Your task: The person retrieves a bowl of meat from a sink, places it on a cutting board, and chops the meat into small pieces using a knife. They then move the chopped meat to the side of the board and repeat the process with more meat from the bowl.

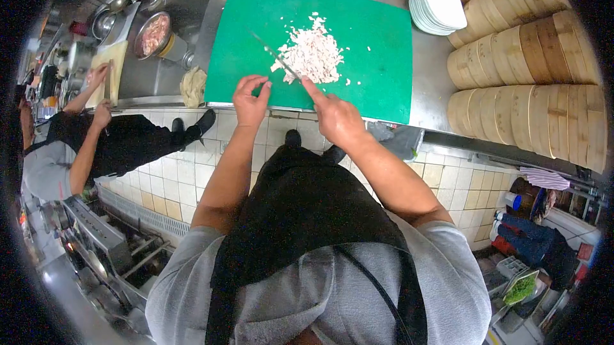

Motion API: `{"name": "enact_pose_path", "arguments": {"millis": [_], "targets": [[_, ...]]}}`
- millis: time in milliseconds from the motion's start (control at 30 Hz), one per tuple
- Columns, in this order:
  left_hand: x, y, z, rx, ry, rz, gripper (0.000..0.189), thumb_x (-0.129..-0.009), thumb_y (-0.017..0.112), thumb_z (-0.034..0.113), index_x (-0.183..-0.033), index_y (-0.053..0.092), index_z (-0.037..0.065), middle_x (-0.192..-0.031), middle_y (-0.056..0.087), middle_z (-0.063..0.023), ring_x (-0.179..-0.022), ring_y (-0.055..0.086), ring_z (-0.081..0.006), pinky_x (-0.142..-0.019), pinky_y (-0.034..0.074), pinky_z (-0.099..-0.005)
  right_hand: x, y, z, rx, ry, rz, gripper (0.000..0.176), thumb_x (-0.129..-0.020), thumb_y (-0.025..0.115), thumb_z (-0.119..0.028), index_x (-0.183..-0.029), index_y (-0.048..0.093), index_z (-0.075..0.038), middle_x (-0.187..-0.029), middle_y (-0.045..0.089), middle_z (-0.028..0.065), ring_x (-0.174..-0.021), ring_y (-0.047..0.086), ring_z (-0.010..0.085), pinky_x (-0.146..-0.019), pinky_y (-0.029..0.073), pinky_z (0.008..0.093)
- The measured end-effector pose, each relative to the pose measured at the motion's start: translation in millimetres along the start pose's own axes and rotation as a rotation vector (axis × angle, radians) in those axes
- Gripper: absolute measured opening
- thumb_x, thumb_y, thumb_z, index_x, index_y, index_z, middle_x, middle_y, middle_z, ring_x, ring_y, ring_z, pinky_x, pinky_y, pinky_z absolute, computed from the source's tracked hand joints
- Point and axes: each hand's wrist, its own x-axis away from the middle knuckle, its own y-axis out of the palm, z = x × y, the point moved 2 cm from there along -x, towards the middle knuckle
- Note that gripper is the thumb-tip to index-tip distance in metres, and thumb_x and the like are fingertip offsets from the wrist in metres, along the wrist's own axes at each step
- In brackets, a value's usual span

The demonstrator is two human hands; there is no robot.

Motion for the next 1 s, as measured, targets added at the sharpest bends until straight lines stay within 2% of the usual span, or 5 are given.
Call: {"name": "enact_pose_path", "arguments": {"millis": [367, 467, 533, 633, 1000], "targets": [[-11, -31, -17, 0.096, -0.092, -0.147, 0.025, -0.082, 0.081, 0.013, -0.107, 0.076, 0.008, -0.110, 0.069, -0.0106, -0.096, 0.066, -0.0237, -0.085, 0.055, -0.0358, 5, 7, -2, 0.043, 0.107, -0.096, 0.074, -0.093, 0.061, -0.008, -0.159, 0.035, -0.027, -0.103, 0.070, 0.0242, -0.090, 0.069, 0.0436, -0.082, 0.056, 0.0528], [-17, -33, -16, -0.118, 0.113, -0.272, 0.066, -0.077, 0.089, 0.026, -0.135, 0.062, 0.007, -0.134, 0.061, -0.0175, -0.125, 0.056, -0.0340, -0.105, 0.047, -0.0443, 14, -5, -3, -0.053, 0.102, 0.076, 0.073, -0.093, 0.062, -0.008, -0.159, 0.036, -0.027, -0.108, 0.070, 0.0256, -0.095, 0.068, 0.0444, -0.084, 0.055, 0.0530], [-29, -31, 2, -0.422, 0.148, -0.486, 0.119, -0.065, 0.093, 0.050, -0.159, 0.033, 0.008, -0.161, 0.033, -0.0234, -0.150, 0.025, -0.0460, -0.122, 0.025, -0.0538, 26, -12, 4, -0.081, 0.085, 0.234, 0.073, -0.093, 0.062, -0.008, -0.159, 0.036, -0.026, -0.109, 0.069, 0.0266, -0.097, 0.067, 0.0447, -0.086, 0.054, 0.0531], [-44, -7, 17, -0.604, 0.100, -0.728, 0.147, -0.054, 0.091, 0.066, -0.164, 0.013, 0.008, -0.169, 0.005, -0.0281, -0.155, 0.000, -0.0518, -0.125, 0.006, -0.0616, 50, -22, 25, -0.006, 0.323, 0.282, 0.073, -0.093, 0.062, -0.007, -0.159, 0.037, -0.026, -0.108, 0.069, 0.0278, -0.097, 0.067, 0.0460, -0.085, 0.053, 0.0535], [-32, 89, 76, -0.563, 0.322, -0.803, 0.145, -0.055, 0.077, 0.085, -0.165, 0.018, 0.011, -0.170, 0.000, -0.0272, -0.152, -0.008, -0.0569, -0.118, -0.002, -0.0736, 86, -24, 55, 0.224, 0.802, 0.195, 0.076, -0.094, 0.060, -0.006, -0.161, 0.032, -0.027, -0.108, 0.069, 0.0298, -0.098, 0.067, 0.0467, -0.085, 0.052, 0.0546]]}}
